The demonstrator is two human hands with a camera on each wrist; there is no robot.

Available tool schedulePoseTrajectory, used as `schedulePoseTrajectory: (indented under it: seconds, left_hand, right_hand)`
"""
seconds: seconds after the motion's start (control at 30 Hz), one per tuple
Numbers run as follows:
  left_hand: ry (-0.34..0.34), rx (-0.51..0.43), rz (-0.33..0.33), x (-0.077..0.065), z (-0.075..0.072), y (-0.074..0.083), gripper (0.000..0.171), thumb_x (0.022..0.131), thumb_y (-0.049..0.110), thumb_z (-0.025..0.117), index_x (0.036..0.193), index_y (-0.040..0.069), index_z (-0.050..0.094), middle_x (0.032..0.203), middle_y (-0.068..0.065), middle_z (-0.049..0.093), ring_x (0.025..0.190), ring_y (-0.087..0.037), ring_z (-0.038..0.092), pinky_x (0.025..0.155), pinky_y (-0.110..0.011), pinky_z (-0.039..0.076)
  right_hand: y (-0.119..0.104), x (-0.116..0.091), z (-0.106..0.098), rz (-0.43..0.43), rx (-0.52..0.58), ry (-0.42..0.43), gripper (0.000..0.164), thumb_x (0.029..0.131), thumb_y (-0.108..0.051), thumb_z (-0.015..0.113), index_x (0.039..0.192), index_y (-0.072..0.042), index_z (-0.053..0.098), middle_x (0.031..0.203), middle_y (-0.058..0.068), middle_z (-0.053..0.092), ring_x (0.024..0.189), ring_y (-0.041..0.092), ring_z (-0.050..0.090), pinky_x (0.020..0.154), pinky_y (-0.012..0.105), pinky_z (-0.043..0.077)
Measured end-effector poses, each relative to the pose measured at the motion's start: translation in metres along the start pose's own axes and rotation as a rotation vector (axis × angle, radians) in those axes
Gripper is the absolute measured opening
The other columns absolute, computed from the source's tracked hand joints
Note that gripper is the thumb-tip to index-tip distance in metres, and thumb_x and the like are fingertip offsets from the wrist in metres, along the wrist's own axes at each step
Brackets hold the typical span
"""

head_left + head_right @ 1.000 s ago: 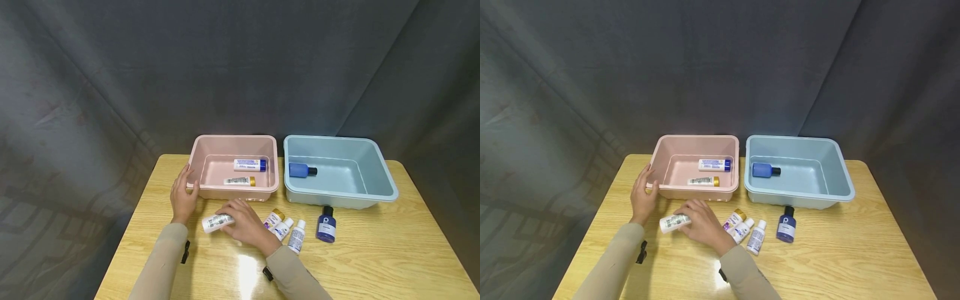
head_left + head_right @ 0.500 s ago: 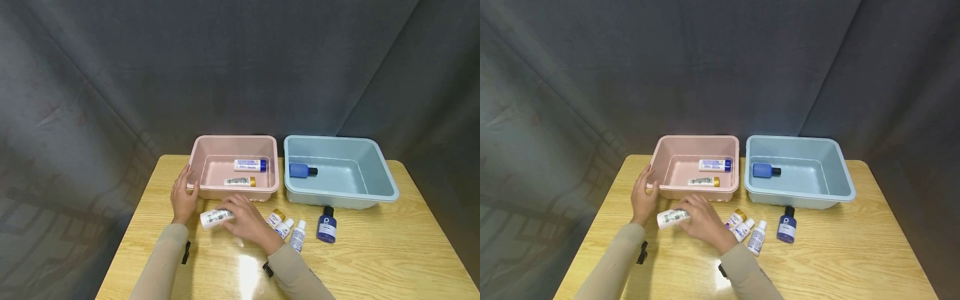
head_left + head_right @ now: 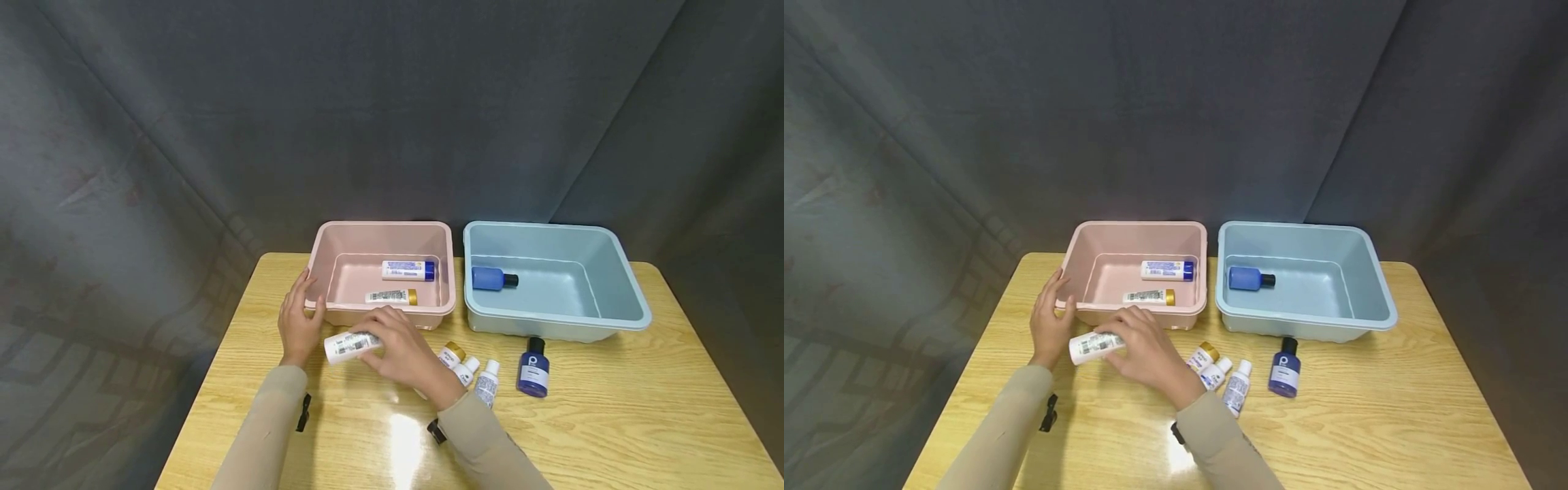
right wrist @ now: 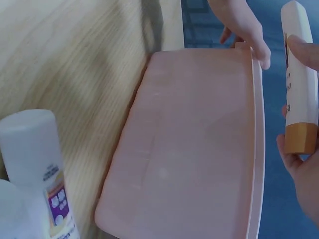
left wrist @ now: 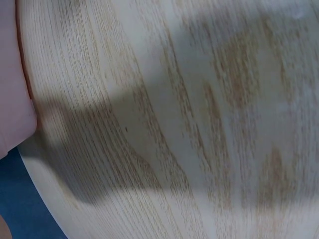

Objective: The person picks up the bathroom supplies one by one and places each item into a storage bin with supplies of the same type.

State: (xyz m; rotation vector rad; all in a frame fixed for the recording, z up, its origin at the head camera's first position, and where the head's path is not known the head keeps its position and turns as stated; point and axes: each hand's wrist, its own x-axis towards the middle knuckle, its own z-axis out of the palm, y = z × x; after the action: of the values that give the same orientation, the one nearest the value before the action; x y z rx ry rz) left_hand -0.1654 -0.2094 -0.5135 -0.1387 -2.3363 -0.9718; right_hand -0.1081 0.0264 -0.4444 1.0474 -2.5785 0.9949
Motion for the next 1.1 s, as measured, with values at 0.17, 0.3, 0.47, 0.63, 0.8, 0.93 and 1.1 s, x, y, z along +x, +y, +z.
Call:
schedulePoseTrajectory:
  seconds: [0.17,0.3,0.47,0.63,0.8,0.93,1.1]
  left_hand:
    - [0.002,-0.004,0.001,0.000,0.000,0.000,0.041,0.092,0.022,0.059,0.132,0.009,0.060,0.152,0.002,0.045,0.134,-0.027,0.046,0.107,-0.050,0.036]
    - [-0.001,-0.005,0.002,0.001,0.000,0.000,0.041,0.093,0.022,0.059,0.132,0.009,0.059,0.153,0.003,0.044,0.134,-0.027,0.046,0.107,-0.050,0.035]
    - [0.000,0.000,0.003,0.000,0.001,-0.001,0.042,0.092,0.022,0.059,0.132,0.010,0.060,0.152,0.003,0.045,0.133,-0.028,0.047,0.106,-0.050,0.036]
    - [0.000,-0.002,0.003,0.000,0.001,0.000,0.041,0.093,0.021,0.060,0.132,0.010,0.060,0.152,0.003,0.045,0.133,-0.027,0.047,0.106,-0.050,0.036]
    - [-0.005,-0.001,-0.001,0.000,0.001,0.001,0.040,0.093,0.021,0.059,0.131,0.009,0.060,0.152,0.003,0.045,0.134,-0.027,0.047,0.107,-0.049,0.036]
    - [-0.006,0.005,-0.005,0.000,0.001,0.001,0.039,0.093,0.021,0.060,0.130,0.009,0.060,0.152,0.003,0.045,0.133,-0.027,0.047,0.107,-0.048,0.035]
    - [-0.006,0.010,-0.011,0.000,0.000,0.002,0.040,0.092,0.020,0.060,0.130,0.010,0.060,0.152,0.004,0.044,0.134,-0.027,0.047,0.108,-0.049,0.035]
  right_hand:
    - [0.001,0.003,-0.002,0.005,-0.010,0.015,0.045,0.080,-0.023,0.081,0.123,-0.022,0.067,0.121,-0.004,0.062,0.119,0.014,0.052,0.111,0.037,0.035]
    - [0.001,0.005,-0.005,0.019,-0.016,0.028,0.045,0.081,-0.023,0.080,0.124,-0.021,0.067,0.122,-0.003,0.061,0.120,0.015,0.052,0.111,0.037,0.036]
    - [0.000,0.007,-0.009,0.039,-0.010,0.026,0.045,0.081,-0.022,0.080,0.124,-0.021,0.067,0.123,-0.002,0.060,0.120,0.017,0.052,0.110,0.038,0.038]
    - [0.002,0.009,-0.013,0.021,-0.009,0.052,0.044,0.081,-0.021,0.081,0.122,-0.019,0.067,0.123,0.001,0.061,0.119,0.019,0.053,0.109,0.039,0.038]
    - [0.004,0.012,-0.016,0.006,-0.004,0.082,0.043,0.079,-0.019,0.083,0.120,-0.016,0.069,0.120,0.002,0.062,0.114,0.019,0.054,0.105,0.040,0.041]
    - [0.007,0.014,-0.019,0.007,-0.009,0.090,0.044,0.078,-0.020,0.083,0.120,-0.016,0.069,0.118,0.001,0.062,0.111,0.018,0.053,0.103,0.040,0.042]
    - [0.009,0.017,-0.023,0.007,-0.042,0.097,0.046,0.078,-0.020,0.084,0.120,-0.016,0.068,0.119,0.001,0.062,0.114,0.018,0.054,0.104,0.039,0.041]
